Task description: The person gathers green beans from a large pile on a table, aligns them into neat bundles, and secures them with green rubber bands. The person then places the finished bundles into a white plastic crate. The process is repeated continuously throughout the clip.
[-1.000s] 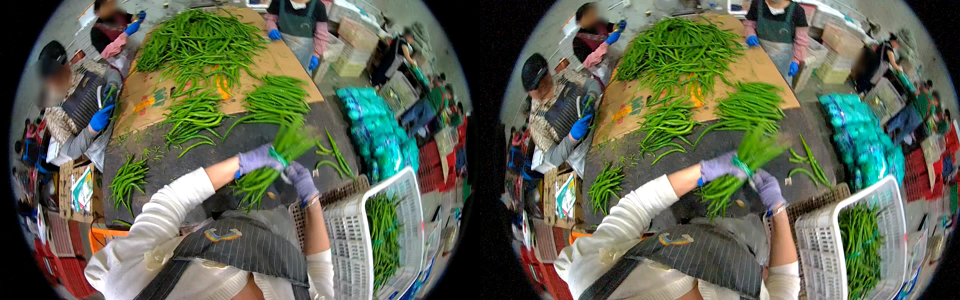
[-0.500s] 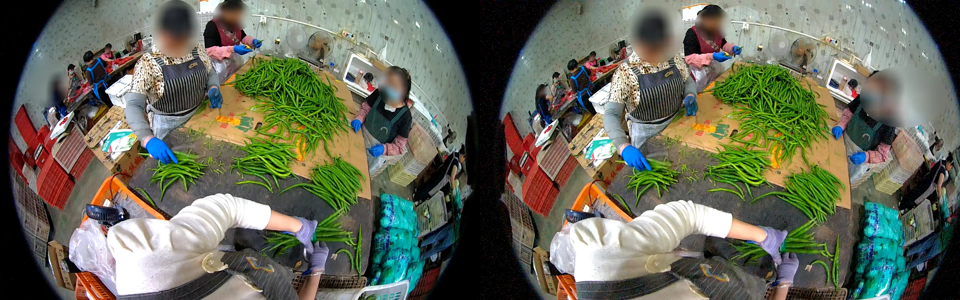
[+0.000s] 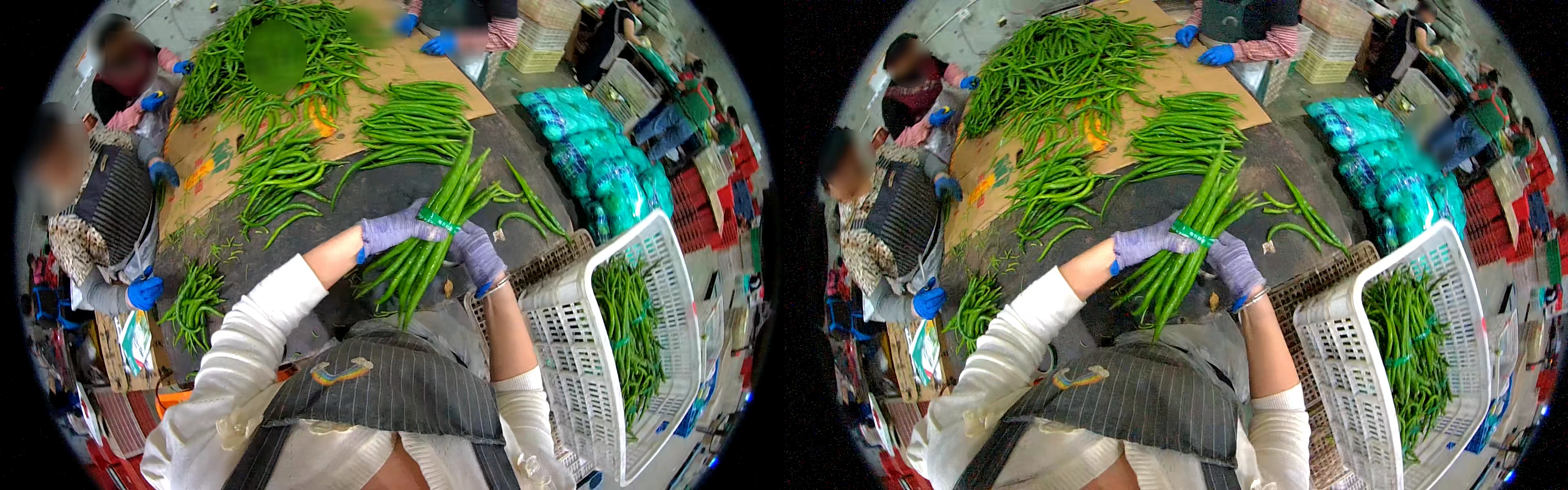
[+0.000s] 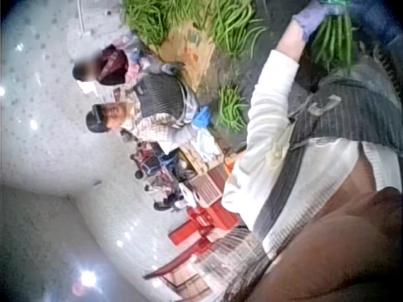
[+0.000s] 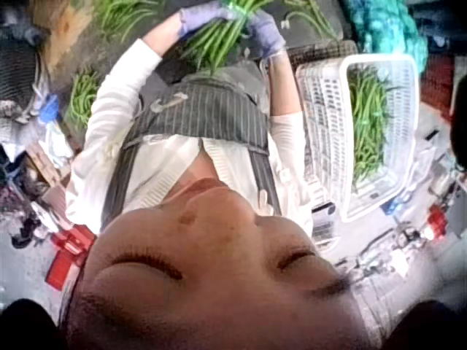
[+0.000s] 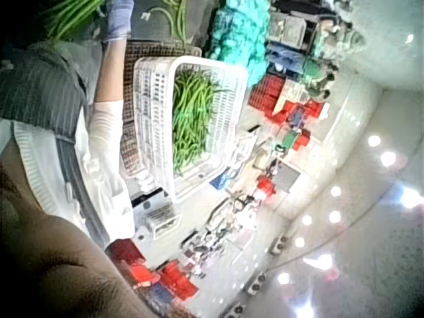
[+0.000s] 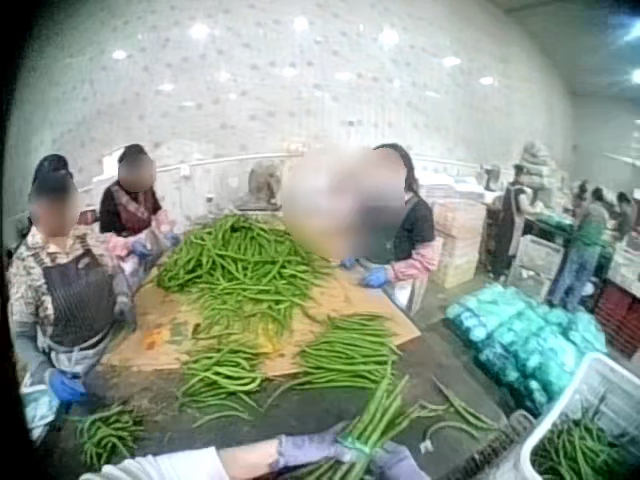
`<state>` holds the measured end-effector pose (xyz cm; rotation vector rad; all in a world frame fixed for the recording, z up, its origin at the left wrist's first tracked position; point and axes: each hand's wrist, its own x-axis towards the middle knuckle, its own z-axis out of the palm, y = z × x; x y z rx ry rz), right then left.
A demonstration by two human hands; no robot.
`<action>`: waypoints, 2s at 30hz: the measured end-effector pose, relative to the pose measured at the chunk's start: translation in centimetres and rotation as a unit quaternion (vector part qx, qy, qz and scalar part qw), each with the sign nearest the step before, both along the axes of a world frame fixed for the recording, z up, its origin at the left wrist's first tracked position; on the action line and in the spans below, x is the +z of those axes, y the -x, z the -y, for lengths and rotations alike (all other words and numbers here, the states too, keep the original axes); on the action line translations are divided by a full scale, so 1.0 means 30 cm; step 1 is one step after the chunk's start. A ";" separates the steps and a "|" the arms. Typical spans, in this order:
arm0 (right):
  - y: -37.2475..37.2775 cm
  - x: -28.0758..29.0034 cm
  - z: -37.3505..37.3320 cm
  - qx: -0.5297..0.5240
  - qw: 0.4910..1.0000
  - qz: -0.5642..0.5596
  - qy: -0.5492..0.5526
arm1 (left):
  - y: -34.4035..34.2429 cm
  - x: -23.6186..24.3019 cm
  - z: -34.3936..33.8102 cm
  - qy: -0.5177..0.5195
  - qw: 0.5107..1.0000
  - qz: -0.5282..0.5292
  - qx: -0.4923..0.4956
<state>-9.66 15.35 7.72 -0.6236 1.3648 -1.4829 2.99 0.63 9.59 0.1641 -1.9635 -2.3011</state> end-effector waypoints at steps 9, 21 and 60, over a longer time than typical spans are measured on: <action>0.013 -0.024 0.016 0.028 0.853 -0.506 -0.126 | -0.009 -0.053 -0.031 0.277 0.940 0.142 0.139; 0.071 -0.052 -0.032 0.027 0.891 -0.452 -0.004 | -0.053 0.025 0.021 -0.238 0.961 0.112 -0.081; 0.043 -0.042 -0.032 -0.059 0.928 -0.367 0.013 | 0.039 -0.044 0.061 0.110 0.986 0.066 0.105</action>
